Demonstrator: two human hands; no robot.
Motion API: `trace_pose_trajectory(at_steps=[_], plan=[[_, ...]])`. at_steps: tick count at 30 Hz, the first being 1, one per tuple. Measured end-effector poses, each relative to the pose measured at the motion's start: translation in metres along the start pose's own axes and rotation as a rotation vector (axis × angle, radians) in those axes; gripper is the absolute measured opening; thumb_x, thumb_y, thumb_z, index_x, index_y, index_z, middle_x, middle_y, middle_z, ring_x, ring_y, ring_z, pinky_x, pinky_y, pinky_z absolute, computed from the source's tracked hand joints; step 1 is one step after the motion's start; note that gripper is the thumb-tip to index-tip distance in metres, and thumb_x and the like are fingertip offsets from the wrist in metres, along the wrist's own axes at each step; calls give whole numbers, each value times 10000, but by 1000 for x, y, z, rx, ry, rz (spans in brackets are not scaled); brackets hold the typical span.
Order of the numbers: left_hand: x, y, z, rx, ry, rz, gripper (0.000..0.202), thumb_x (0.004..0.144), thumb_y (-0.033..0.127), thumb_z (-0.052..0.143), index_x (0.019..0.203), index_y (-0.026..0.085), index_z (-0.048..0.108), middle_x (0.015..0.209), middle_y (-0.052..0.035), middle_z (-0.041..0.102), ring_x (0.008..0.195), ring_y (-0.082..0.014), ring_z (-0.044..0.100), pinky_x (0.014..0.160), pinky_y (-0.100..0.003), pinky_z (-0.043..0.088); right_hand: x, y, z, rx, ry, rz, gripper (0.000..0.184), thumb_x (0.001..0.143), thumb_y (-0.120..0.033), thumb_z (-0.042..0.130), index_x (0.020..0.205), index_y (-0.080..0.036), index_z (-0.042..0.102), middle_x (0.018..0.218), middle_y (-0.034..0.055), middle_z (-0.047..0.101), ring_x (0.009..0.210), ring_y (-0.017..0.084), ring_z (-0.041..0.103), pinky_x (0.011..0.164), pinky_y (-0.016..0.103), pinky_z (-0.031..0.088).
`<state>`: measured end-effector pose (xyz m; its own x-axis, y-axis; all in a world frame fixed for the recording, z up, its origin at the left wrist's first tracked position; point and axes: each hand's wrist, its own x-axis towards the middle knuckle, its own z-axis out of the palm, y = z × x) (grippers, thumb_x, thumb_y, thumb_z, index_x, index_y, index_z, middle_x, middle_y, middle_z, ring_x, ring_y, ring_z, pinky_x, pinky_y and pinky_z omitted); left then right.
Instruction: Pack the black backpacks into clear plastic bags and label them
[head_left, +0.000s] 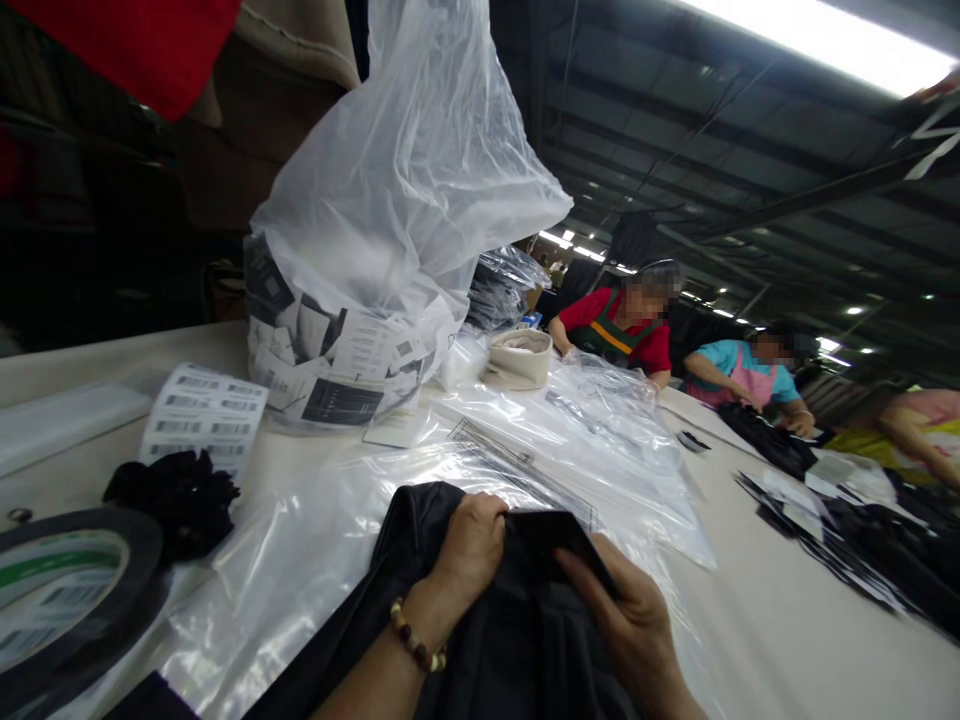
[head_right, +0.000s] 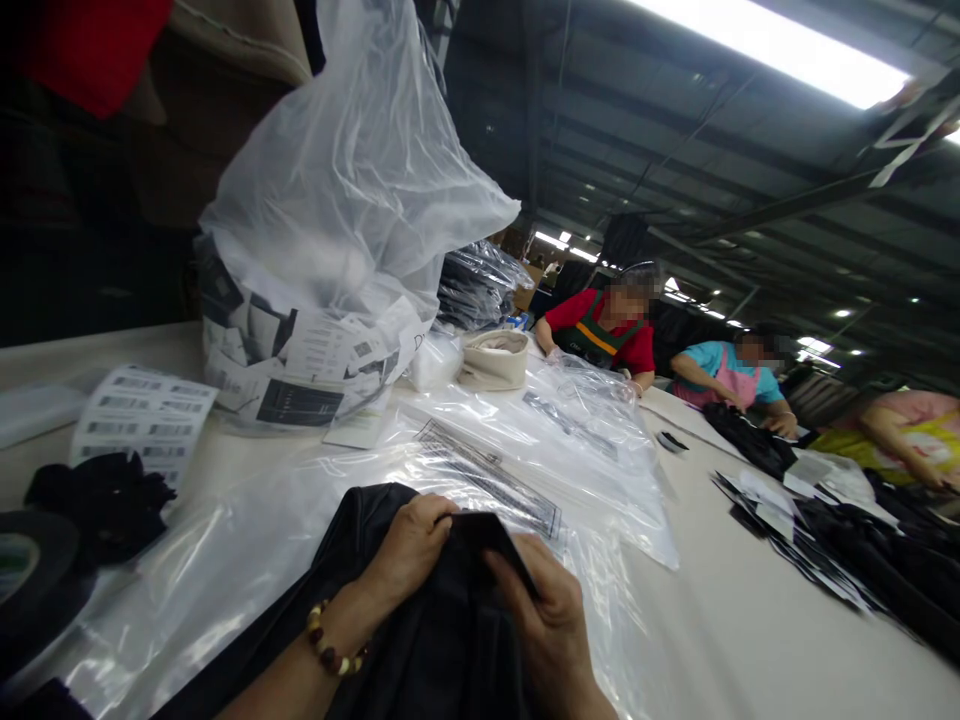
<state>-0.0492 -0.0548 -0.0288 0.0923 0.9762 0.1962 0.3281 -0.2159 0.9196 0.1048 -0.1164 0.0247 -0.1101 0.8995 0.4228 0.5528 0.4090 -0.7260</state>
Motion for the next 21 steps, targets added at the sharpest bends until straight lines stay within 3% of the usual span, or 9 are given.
trace_pose_trajectory(at_steps=[2, 4, 9, 13, 18, 21], plan=[[3, -1, -3, -34, -15, -14, 295, 654, 53, 436, 684, 209, 685, 743, -45, 683, 756, -199, 606, 771, -310, 436, -14, 3, 3, -2, -63, -21, 163, 823, -328, 557, 822, -239, 694, 784, 24, 659, 712, 174, 615, 648, 238, 502], [5, -2, -5, -54, -15, -23, 298, 654, 69, 441, 694, 217, 697, 755, -45, 698, 766, -203, 620, 770, -309, 439, -26, 5, 8, 39, -39, 49, 166, 809, -351, 574, 831, -239, 695, 782, 24, 654, 713, 178, 614, 644, 240, 505], [5, -4, -3, -102, -3, -29, 319, 654, 89, 454, 778, 221, 716, 817, -41, 713, 839, -210, 629, 826, -318, 443, -41, 0, 21, 232, 255, 540, 295, 707, -483, 661, 772, -195, 678, 566, -21, 548, 519, 136, 509, 462, 219, 425], [5, -4, -4, -143, -32, 10, 381, 651, 89, 474, 920, 228, 706, 971, -39, 695, 954, -201, 604, 903, -312, 421, -43, -4, 29, 240, 214, 381, 266, 682, -450, 683, 709, -186, 675, 620, -16, 551, 572, 124, 488, 538, 217, 418], [7, -2, -7, -159, -127, 46, 237, 636, 108, 504, 768, 197, 681, 818, -21, 648, 820, -168, 580, 801, -278, 432, -49, -4, 32, 290, 241, 407, 247, 696, -425, 678, 779, -193, 697, 690, -12, 607, 652, 137, 535, 600, 211, 430], [8, -2, -8, -296, -126, -33, 106, 597, 131, 541, 668, 177, 605, 680, 11, 592, 700, -145, 543, 693, -254, 419, -49, -5, 32, 321, 245, 333, 210, 693, -381, 694, 807, -206, 706, 863, 13, 654, 829, 178, 576, 750, 233, 442]])
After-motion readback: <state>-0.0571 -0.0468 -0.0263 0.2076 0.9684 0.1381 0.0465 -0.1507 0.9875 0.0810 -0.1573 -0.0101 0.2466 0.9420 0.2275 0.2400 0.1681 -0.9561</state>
